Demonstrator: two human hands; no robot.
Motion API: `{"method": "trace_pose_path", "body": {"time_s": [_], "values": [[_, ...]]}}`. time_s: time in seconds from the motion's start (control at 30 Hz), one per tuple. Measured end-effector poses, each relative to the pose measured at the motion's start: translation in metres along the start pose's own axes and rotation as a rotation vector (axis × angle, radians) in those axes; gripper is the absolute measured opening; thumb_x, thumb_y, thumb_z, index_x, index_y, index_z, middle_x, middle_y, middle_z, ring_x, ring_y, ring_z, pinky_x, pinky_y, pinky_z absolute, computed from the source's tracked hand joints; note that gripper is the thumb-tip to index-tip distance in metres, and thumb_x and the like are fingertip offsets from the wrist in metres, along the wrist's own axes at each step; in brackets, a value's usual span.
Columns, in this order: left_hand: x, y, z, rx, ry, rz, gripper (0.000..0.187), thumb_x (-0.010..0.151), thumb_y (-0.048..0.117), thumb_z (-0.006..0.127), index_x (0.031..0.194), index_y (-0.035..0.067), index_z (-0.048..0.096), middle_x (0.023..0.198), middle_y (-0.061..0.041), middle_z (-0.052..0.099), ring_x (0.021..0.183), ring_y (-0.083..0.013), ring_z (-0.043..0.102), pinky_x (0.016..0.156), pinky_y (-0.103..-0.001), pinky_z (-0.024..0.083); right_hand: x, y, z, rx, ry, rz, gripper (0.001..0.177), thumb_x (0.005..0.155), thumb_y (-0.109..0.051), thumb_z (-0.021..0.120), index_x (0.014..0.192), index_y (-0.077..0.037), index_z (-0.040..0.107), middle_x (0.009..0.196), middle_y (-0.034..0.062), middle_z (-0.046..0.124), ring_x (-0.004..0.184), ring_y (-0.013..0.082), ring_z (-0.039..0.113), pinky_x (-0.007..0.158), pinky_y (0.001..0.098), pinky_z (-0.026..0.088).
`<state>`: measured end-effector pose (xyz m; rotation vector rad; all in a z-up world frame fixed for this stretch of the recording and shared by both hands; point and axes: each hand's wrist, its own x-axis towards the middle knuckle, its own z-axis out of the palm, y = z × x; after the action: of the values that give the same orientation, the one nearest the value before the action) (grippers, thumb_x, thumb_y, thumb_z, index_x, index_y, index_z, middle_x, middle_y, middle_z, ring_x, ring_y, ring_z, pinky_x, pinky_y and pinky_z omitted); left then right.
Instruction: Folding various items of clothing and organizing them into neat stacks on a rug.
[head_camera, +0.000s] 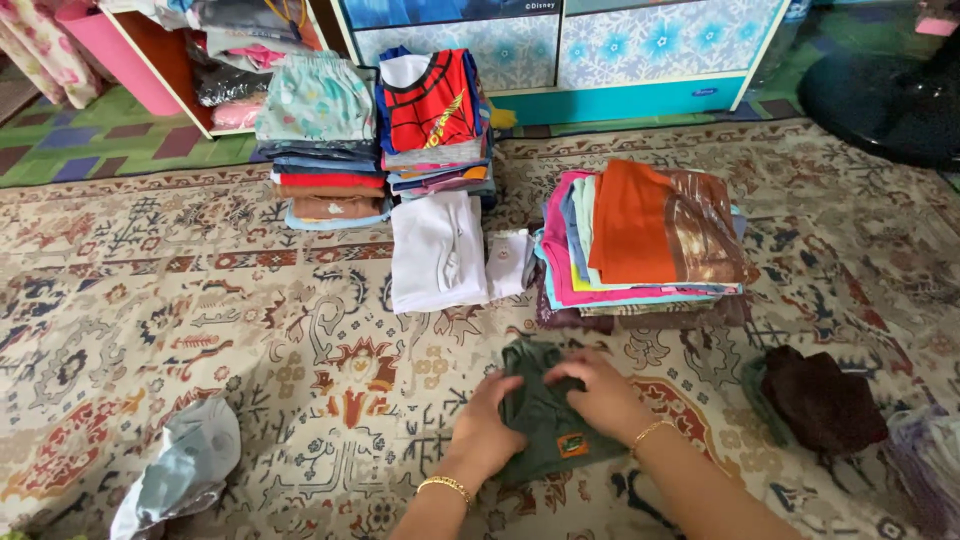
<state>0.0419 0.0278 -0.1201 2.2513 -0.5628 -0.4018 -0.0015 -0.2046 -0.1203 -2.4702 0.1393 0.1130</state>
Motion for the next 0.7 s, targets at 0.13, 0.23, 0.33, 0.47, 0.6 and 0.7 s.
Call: {"method": "trace_pose_path", "body": {"time_s": [0.13, 0.23, 0.33, 0.47, 0.6, 0.7], "values": [[-0.007, 0.054, -0.054, -0.066, -0.084, -0.140, 0.094, 0.067, 0.000, 0.073, 0.150, 0.030, 0.042, 0.167, 0.007, 0.030, 0.142, -0.0252, 0.049, 0.113, -0.031, 0.046, -0.004, -0.015, -0.019, 0.243, 0.106, -0.127, 0.060, 0.077, -0.001, 0.064, 0.133, -0.022, 0.068, 0.145, 0.0109, 0.057, 0.136, 0.0295, 0.052, 0.114, 0.0390, 0.041], [-0.010, 0.059, -0.063, 0.024, 0.048, -0.005, 0.085, 0.071, 0.006, 0.077, 0.147, 0.031, 0.047, 0.165, 0.001, 0.026, 0.146, -0.0318, 0.037, 0.114, -0.041, 0.042, -0.009, -0.033, -0.032, 0.236, 0.157, -0.070, 0.067, 0.079, -0.007, 0.068, 0.143, -0.023, 0.059, 0.146, 0.0097, 0.055, 0.135, 0.0294, 0.053, 0.112, 0.0382, 0.041], [-0.014, 0.068, -0.064, 0.174, 0.041, -0.288, 0.086, 0.077, 0.014, 0.083, 0.150, 0.037, 0.044, 0.162, -0.004, 0.013, 0.147, -0.0371, 0.025, 0.113, -0.054, 0.035, -0.010, -0.048, -0.035, -0.048, 0.205, 0.015, 0.070, 0.079, -0.017, 0.077, 0.145, -0.022, 0.055, 0.143, 0.0107, 0.054, 0.131, 0.0326, 0.052, 0.108, 0.0424, 0.040], [-0.015, 0.054, -0.048, 0.300, 0.100, -0.151, 0.067, 0.075, 0.019, 0.084, 0.135, 0.038, 0.061, 0.161, -0.004, 0.018, 0.144, -0.0377, 0.027, 0.112, -0.053, 0.036, 0.009, -0.061, -0.034, -0.291, 0.384, -0.217, 0.054, 0.083, -0.017, 0.072, 0.136, -0.019, 0.059, 0.136, 0.0054, 0.060, 0.114, 0.0336, 0.057, 0.099, 0.0487, 0.045], [-0.008, 0.032, -0.035, 0.390, -0.038, -0.257, 0.063, 0.078, 0.034, 0.087, 0.135, 0.035, 0.060, 0.163, -0.005, 0.013, 0.148, -0.0362, 0.020, 0.115, -0.055, 0.029, 0.043, -0.088, -0.033, -0.380, 0.296, -0.250, 0.050, 0.088, -0.011, 0.065, 0.136, -0.022, 0.059, 0.137, -0.0017, 0.062, 0.110, 0.0341, 0.057, 0.096, 0.0470, 0.047], [-0.009, 0.038, -0.040, 0.355, -0.050, -0.268, 0.064, 0.076, 0.034, 0.085, 0.136, 0.037, 0.063, 0.162, -0.002, 0.024, 0.148, -0.0328, 0.026, 0.116, -0.052, 0.032, 0.064, -0.081, -0.015, -0.497, 0.204, -0.128, 0.056, 0.086, -0.006, 0.062, 0.138, -0.028, 0.058, 0.133, -0.0027, 0.063, 0.114, 0.0343, 0.053, 0.094, 0.0494, 0.041]]}}
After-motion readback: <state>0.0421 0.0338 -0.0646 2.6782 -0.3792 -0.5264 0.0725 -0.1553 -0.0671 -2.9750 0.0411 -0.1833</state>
